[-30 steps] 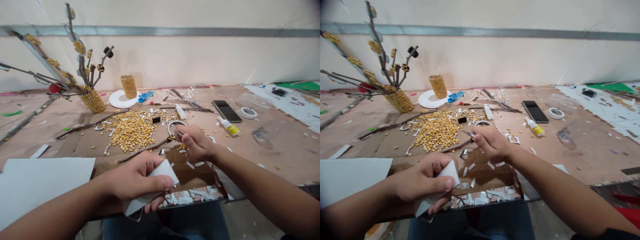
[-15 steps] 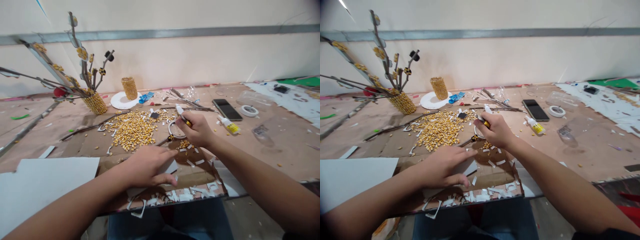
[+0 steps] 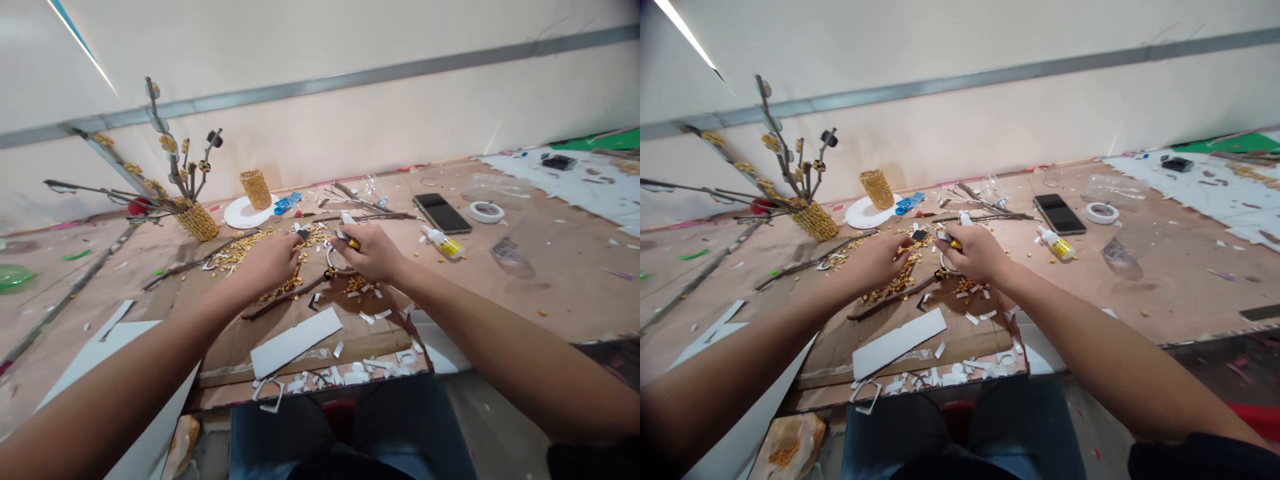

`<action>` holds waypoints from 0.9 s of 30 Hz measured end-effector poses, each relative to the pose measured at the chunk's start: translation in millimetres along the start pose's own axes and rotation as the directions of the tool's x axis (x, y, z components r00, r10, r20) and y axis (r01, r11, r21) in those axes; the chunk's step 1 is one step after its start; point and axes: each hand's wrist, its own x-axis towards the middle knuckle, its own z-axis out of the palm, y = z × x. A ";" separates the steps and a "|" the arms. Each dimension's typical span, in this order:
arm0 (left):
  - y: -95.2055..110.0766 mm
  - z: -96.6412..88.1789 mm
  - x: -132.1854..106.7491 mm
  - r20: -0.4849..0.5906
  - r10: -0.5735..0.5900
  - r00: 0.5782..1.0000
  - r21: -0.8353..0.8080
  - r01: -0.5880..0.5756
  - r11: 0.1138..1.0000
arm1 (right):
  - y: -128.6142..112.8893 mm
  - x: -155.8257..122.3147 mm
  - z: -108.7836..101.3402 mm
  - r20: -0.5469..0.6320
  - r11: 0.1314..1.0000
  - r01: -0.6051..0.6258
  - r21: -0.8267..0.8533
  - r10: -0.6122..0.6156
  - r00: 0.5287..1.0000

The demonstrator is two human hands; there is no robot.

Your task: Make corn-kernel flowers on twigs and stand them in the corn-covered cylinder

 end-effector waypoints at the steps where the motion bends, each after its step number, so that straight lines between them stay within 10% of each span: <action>1: -2.0 1.9 12.4 -0.002 -0.004 1.000 0.018 0.004 1.000 | 0.6 0.0 0.0 0.005 1.000 0.000 0.001 0.000 1.000; 10: -24.4 17.1 90.1 0.130 -0.038 0.991 0.008 0.037 0.999 | 4.9 2.7 -5.7 0.007 1.000 -0.007 0.005 0.007 1.000; 18: -15.4 -6.3 54.9 0.031 0.006 0.999 -0.407 0.007 0.914 | -5.8 3.3 -9.9 -0.034 0.994 -0.025 0.111 0.029 0.999; 22: 4.6 -13.4 0.1 -0.013 0.052 0.999 -0.661 -0.047 0.749 | -23.2 -1.8 -9.4 0.005 0.975 -0.012 0.220 0.011 1.000; 24: 14.0 -10.4 -20.2 -0.002 0.037 0.999 -0.901 -0.018 0.433 | -31.6 -5.3 -7.0 0.049 0.957 -0.013 0.291 -0.001 0.999; 27: 20.8 -1.4 -32.4 0.019 0.002 1.000 -0.974 0.019 0.225 | -39.5 -9.5 -1.9 0.064 0.943 -0.015 0.332 -0.007 0.998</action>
